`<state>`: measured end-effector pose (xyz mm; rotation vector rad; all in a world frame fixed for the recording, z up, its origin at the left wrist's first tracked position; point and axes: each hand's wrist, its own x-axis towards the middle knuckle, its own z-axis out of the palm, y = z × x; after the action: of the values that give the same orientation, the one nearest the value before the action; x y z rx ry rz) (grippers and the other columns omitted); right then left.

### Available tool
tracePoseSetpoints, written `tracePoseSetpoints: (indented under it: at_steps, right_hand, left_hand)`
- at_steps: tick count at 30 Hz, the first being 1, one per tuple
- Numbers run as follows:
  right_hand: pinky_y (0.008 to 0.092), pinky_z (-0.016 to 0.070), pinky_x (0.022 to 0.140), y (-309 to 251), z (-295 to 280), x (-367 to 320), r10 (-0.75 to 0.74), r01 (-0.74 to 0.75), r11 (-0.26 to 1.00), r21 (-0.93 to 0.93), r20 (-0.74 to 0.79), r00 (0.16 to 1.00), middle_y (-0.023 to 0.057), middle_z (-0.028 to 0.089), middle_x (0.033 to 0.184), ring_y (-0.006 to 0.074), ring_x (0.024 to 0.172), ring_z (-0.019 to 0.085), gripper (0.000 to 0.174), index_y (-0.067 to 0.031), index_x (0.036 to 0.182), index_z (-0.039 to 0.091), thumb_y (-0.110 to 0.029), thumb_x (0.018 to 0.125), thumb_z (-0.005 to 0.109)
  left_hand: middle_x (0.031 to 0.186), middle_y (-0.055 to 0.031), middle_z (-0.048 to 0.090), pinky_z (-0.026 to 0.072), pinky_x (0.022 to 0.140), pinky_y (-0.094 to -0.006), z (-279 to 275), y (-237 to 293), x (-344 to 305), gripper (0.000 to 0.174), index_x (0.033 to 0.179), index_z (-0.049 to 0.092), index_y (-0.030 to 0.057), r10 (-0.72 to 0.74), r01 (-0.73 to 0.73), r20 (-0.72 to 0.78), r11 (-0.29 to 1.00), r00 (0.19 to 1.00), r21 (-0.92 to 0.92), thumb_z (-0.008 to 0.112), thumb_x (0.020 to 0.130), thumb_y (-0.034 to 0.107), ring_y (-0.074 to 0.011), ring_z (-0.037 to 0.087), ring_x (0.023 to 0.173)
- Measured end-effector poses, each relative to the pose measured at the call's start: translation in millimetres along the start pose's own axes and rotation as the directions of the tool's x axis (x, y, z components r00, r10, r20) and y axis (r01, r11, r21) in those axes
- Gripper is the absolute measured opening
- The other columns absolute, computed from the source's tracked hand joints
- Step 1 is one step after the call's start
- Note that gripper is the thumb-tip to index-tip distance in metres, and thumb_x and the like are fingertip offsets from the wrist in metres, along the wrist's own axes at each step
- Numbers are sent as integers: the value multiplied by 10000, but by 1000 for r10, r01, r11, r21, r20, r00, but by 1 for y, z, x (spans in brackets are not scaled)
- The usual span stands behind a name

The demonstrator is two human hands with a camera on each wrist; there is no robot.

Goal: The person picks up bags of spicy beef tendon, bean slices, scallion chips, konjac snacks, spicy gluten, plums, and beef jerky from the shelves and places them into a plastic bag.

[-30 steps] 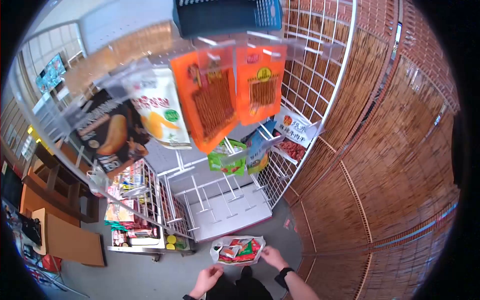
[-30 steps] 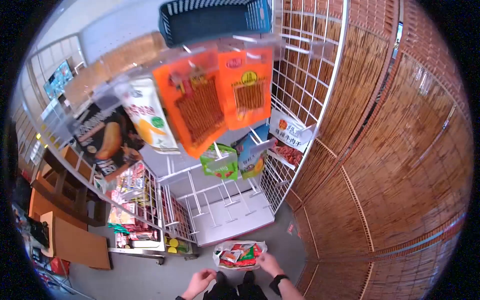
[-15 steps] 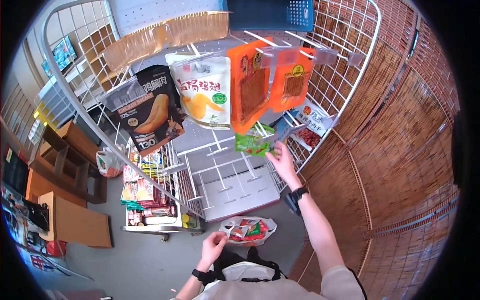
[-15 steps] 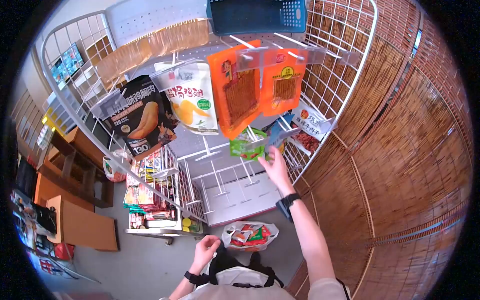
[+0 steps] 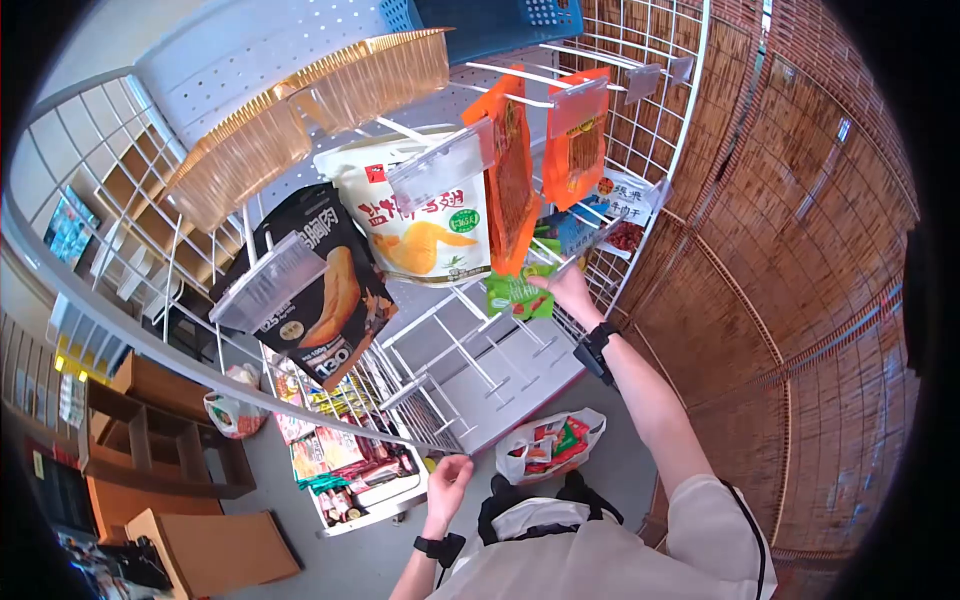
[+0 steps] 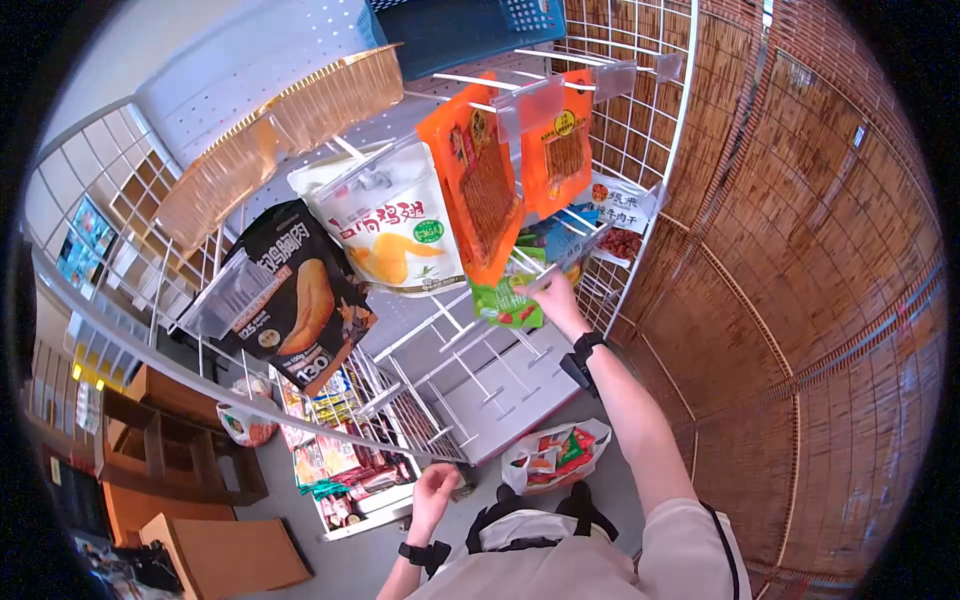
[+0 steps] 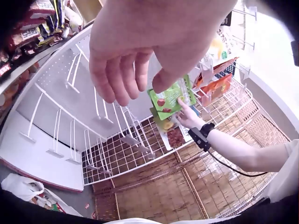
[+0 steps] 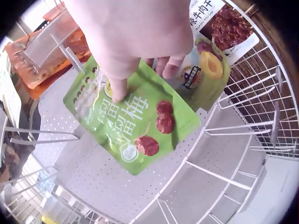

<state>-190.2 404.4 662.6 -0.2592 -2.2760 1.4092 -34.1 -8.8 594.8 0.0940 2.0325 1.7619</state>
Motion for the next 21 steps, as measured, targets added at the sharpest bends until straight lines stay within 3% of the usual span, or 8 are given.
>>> tracePoseSetpoints:
  at_steps: [2, 3, 8, 10, 11, 18, 20, 21]
  right_hand:
    - [327, 459, 930, -5, 2, -3, 23, -41, 976, 212, 86, 996, 78, 635, 1169, 173, 1060, 587, 558, 0, 1241, 536, -159, 770, 790]
    - [325, 442, 959, 5, 6, -2, -31, 14, 971, 240, 69, 997, 74, 627, 1192, 161, 1098, 566, 534, -6, 1251, 540, -158, 794, 770]
    - [308, 452, 929, -3, -12, -18, -10, 2, 993, 121, 64, 998, 67, 637, 1178, 130, 1049, 579, 425, -21, 1227, 582, -175, 854, 717]
    - [291, 470, 876, -23, -25, -28, 200, -219, 969, 116, 158, 967, 44, 666, 1103, 100, 970, 594, 363, -12, 1168, 628, -201, 869, 707]
    - [276, 479, 829, -27, -28, -34, 169, -193, 967, 168, 149, 974, 19, 682, 1029, 79, 909, 599, 328, -4, 1121, 654, -220, 878, 699]
    - [271, 490, 824, -49, -55, -78, 259, -318, 909, 267, 236, 937, 16, 685, 1024, 79, 913, 600, 278, -29, 1111, 673, -186, 882, 692]
    - [271, 509, 759, -56, -56, -97, 229, -275, 918, 287, 183, 956, 28, 701, 959, 78, 839, 614, 273, -1, 1061, 692, -189, 864, 715]
    - [270, 508, 752, -54, -56, -105, 212, -280, 922, 269, 256, 943, 24, 702, 957, 73, 834, 610, 265, -3, 1046, 698, -194, 863, 717]
  left_hand:
    - [794, 11, 643, 471, 689, -221, -4, 7, 9, 172, 1015, 640, 35, 42, -42, 17, 999, 999, 14, 667, 901, 161, -52, 574, 733]
    - [797, 12, 641, 470, 688, -220, -5, 12, 11, 175, 1016, 639, 31, 55, -55, 32, 998, 998, 0, 667, 901, 161, -52, 572, 734]
    - [810, 6, 653, 473, 695, -220, -2, 13, 31, 175, 1013, 641, 25, 63, -64, 108, 998, 992, 4, 666, 899, 155, -54, 586, 747]
    - [814, 2, 655, 479, 711, -220, 0, 14, 40, 170, 1014, 640, 19, 96, -92, 137, 995, 986, -30, 662, 899, 142, -60, 601, 768]
    - [814, 2, 655, 479, 711, -220, -1, 16, 45, 170, 1014, 640, 19, 97, -94, 151, 995, 984, -27, 662, 899, 142, -60, 601, 768]
    - [908, -19, 660, 487, 750, -231, 8, 43, 72, 194, 1044, 626, 11, 140, -128, 243, 990, 960, -66, 670, 884, 109, -85, 614, 820]
    - [908, -22, 659, 490, 762, -237, 13, 58, 75, 240, 1082, 608, 10, 144, -132, 268, 989, 953, -62, 680, 872, 98, -87, 615, 822]
    - [980, -40, 664, 498, 806, -262, 17, 61, 78, 360, 1145, 569, 16, 155, -131, 292, 986, 944, -101, 727, 828, 79, -116, 627, 875]
